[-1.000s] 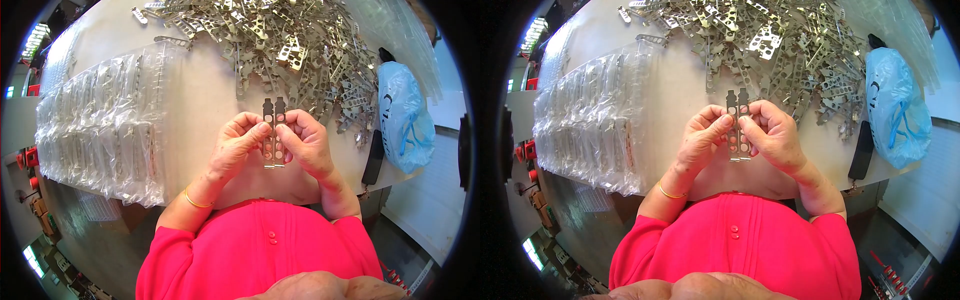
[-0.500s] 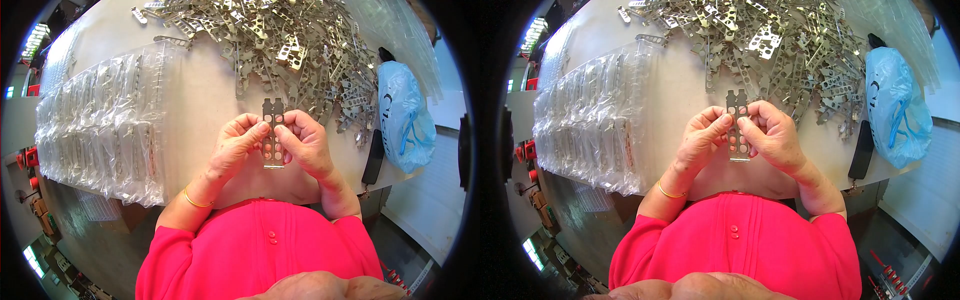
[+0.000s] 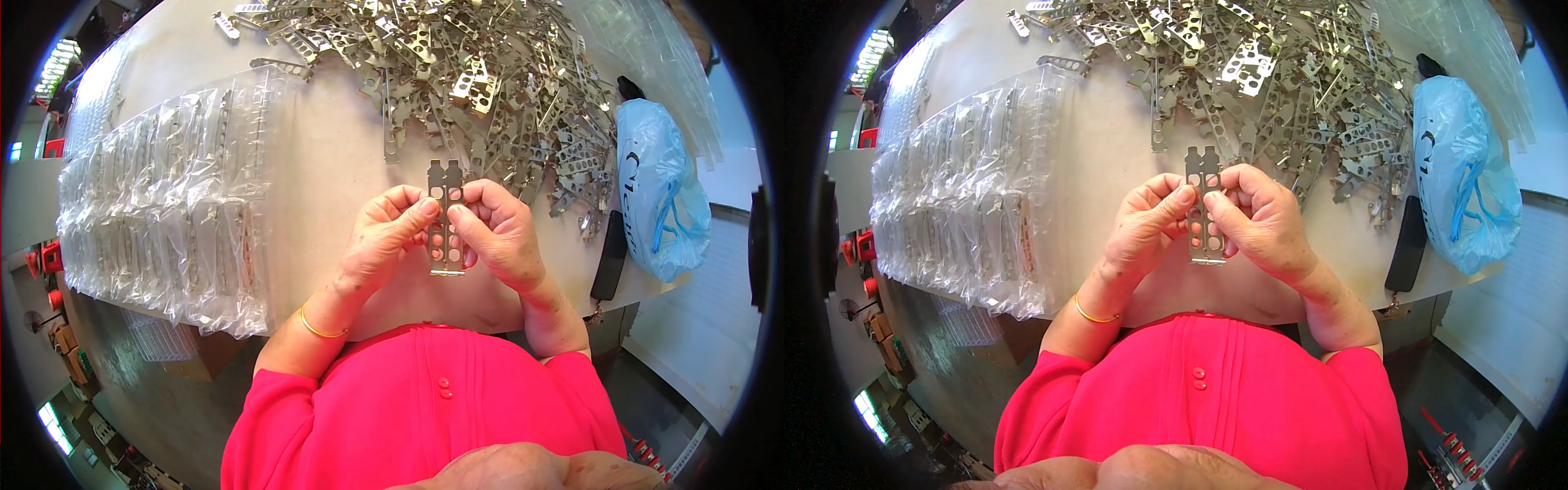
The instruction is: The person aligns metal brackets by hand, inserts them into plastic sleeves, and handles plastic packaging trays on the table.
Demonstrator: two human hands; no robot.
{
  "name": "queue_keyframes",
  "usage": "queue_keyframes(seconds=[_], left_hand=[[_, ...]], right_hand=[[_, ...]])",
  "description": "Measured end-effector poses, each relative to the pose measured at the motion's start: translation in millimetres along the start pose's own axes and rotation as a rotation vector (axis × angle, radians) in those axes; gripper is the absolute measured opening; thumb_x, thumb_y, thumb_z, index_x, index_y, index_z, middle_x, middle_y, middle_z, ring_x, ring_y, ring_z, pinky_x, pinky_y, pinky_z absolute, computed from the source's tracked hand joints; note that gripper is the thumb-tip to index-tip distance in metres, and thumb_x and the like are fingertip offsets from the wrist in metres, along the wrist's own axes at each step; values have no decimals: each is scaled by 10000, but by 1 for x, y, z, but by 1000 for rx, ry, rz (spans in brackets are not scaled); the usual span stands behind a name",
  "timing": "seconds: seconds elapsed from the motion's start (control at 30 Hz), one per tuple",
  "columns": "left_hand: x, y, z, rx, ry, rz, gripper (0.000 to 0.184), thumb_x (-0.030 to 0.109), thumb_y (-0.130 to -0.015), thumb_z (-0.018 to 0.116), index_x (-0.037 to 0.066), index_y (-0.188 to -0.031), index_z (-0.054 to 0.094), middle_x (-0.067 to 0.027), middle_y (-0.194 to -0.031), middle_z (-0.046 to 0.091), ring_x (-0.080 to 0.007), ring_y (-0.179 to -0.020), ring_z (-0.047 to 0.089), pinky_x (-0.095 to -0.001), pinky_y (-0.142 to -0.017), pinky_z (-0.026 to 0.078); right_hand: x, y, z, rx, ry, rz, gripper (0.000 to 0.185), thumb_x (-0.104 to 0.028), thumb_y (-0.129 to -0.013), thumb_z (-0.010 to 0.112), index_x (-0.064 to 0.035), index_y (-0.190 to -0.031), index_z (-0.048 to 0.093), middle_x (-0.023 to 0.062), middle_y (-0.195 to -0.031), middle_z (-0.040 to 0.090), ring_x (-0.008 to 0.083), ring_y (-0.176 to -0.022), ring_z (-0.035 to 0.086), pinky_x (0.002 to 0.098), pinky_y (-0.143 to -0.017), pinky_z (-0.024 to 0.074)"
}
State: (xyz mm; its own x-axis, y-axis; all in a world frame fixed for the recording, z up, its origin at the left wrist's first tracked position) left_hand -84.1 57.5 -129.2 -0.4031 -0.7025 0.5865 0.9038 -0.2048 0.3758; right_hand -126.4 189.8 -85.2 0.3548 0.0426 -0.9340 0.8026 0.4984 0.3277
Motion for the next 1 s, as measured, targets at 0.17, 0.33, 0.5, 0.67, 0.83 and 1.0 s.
queue_keyframes(seconds=[0.17,0.33,0.5,0.67,0.83,1.0], left_hand=[[-1,0,0,-13,3,-8,159,182,-985,651,40,-1036,603,-31,-903,662,-107,-738,634,-249,-684,539],[-2,0,-1,3,1,-7,165,185,-982,656,39,-1040,605,-28,-903,661,-103,-736,631,-243,-681,537],[-2,0,-2,2,-4,-10,165,186,-982,657,42,-1043,607,-23,-904,661,-99,-734,629,-241,-680,536],[-2,-1,-3,1,-12,3,163,188,-983,656,45,-1043,608,-20,-902,663,-98,-736,632,-241,-679,537],[-1,0,-2,-15,-12,2,112,152,-1001,616,44,-1031,616,-26,-932,670,-91,-778,640,-258,-706,551],[-2,-1,-4,-19,49,49,108,144,-1003,609,40,-1031,618,-31,-947,674,-102,-823,632,-286,-771,539]], right_hand=[[2,-1,-1,-6,8,0,147,-74,-976,606,-7,-1107,594,10,-767,644,31,-603,594,191,-473,481],[1,-1,0,-11,13,10,144,-76,-978,605,-7,-1103,593,11,-769,647,32,-601,598,191,-469,483],[1,-1,0,-14,12,11,142,-77,-979,602,-7,-1102,592,9,-786,651,32,-617,607,191,-472,493],[1,0,0,-14,6,8,141,-74,-978,601,-5,-1101,591,10,-793,653,30,-625,608,191,-474,495],[2,-1,0,-19,-4,5,137,-72,-976,605,-6,-1096,596,9,-789,654,29,-625,607,192,-475,496],[1,-1,-5,23,52,-40,143,-49,-979,600,2,-1113,608,0,-790,668,30,-642,615,197,-536,505]])
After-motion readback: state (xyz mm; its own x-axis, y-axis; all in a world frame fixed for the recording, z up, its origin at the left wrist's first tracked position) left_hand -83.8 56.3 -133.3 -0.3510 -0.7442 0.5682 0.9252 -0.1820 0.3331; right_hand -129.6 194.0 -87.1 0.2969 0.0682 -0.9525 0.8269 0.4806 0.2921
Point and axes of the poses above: each hand's wrist, its own y-axis away from the middle knuckle, its own z-axis out of the palm, x = y × z, the point moved 7 cm from there along -y, towards the middle knuckle
